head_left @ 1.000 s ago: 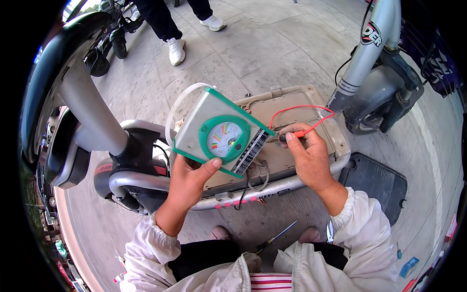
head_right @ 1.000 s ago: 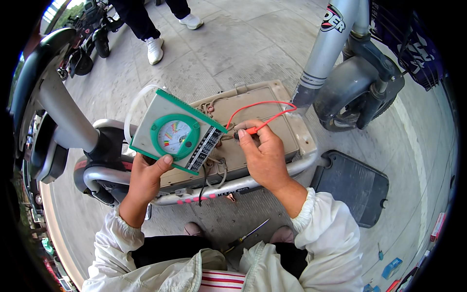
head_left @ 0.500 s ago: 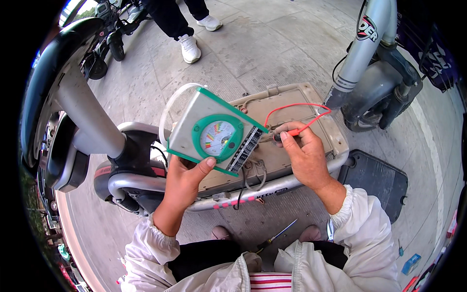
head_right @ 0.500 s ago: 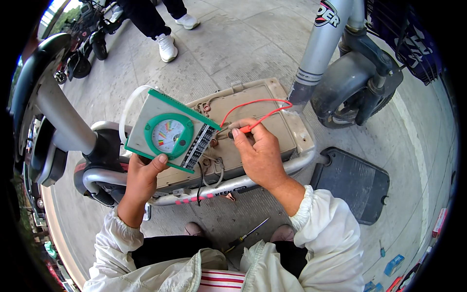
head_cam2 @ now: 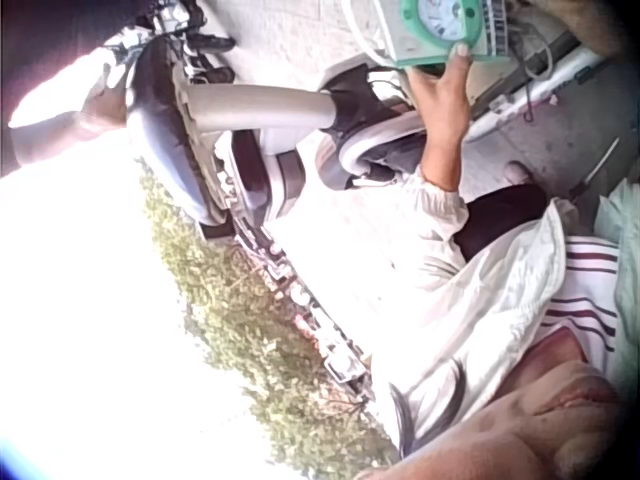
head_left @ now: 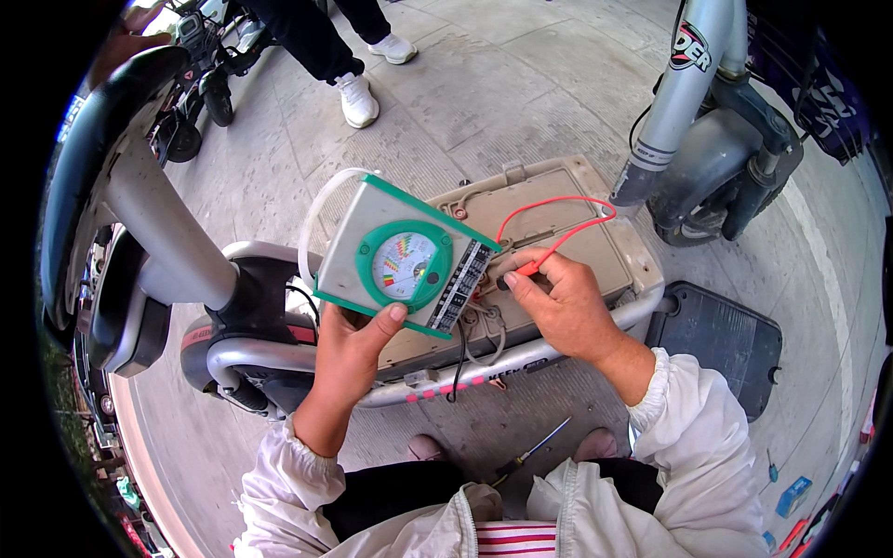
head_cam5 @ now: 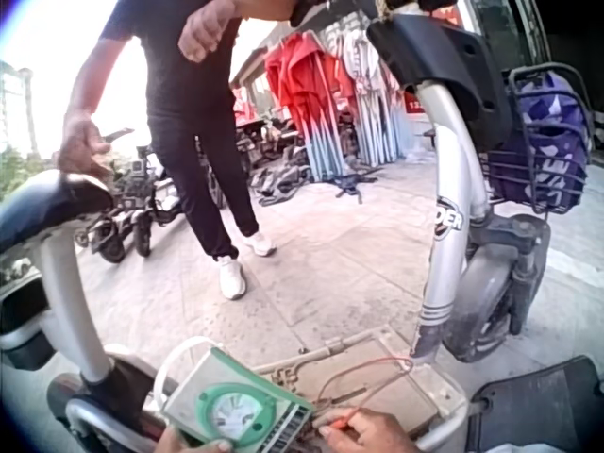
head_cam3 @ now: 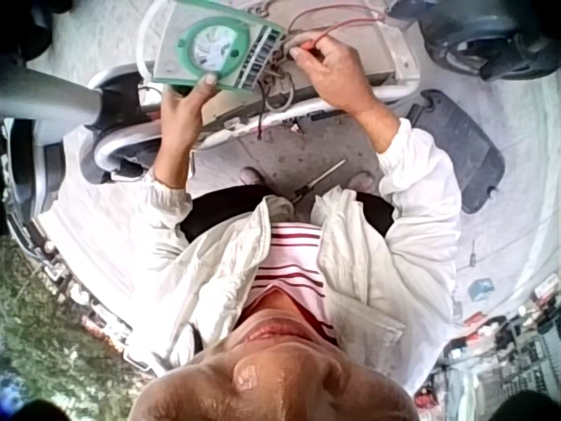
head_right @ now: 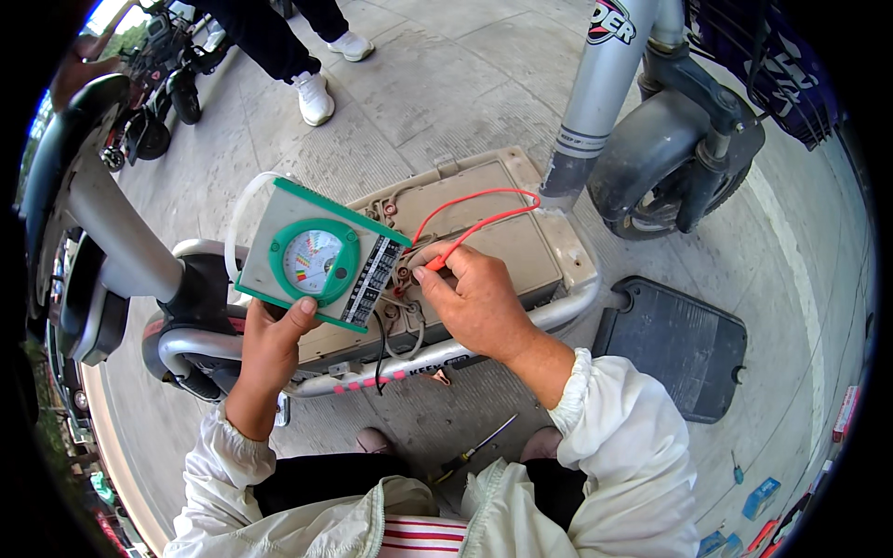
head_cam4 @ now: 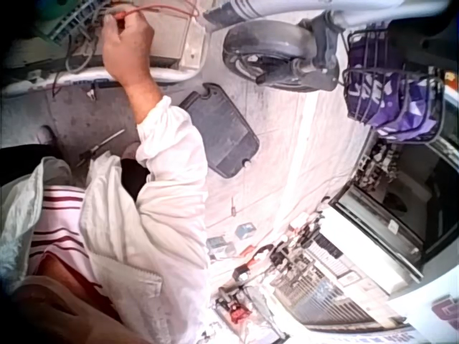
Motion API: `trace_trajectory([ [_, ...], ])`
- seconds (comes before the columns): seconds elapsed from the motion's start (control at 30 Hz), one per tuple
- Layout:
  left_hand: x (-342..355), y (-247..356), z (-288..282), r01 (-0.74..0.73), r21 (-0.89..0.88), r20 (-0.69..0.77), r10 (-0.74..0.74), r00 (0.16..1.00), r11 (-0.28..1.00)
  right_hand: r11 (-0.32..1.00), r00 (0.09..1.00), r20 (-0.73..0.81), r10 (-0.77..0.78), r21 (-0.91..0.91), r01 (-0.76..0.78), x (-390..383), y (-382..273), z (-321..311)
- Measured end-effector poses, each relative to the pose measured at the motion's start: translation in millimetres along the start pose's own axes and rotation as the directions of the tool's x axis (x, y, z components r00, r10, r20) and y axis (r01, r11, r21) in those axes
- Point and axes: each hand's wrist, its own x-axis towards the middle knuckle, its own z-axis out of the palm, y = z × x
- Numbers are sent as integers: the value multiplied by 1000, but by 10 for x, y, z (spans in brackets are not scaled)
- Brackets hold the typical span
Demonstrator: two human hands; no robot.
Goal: The person removes the scooter's floorboard, uses wire cutters to trim wires on the battery pack, and tests the battery with a multimeter. The person then replaces the floorboard and secures it.
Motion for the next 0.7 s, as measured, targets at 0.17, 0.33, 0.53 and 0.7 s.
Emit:
trace_trajectory([
  [0.17,-4,10,12,-3,-2,-2,3,1000,1000,1000,987,-159,-25,-1,25,25,47,33],
  [0.33,-1,8,11,-5,3,-9,6,1000,1000,996,992,-119,-51,-75,42,40,49,42],
  [0.53,2,22,14,9,14,-2,-9,1000,1000,995,993,-112,-39,-100,28,39,33,55],
  [0.7,-10,13,0,-5,20,-4,5,1000,1000,959,985,-30,-170,-236,159,2,-29,52],
])
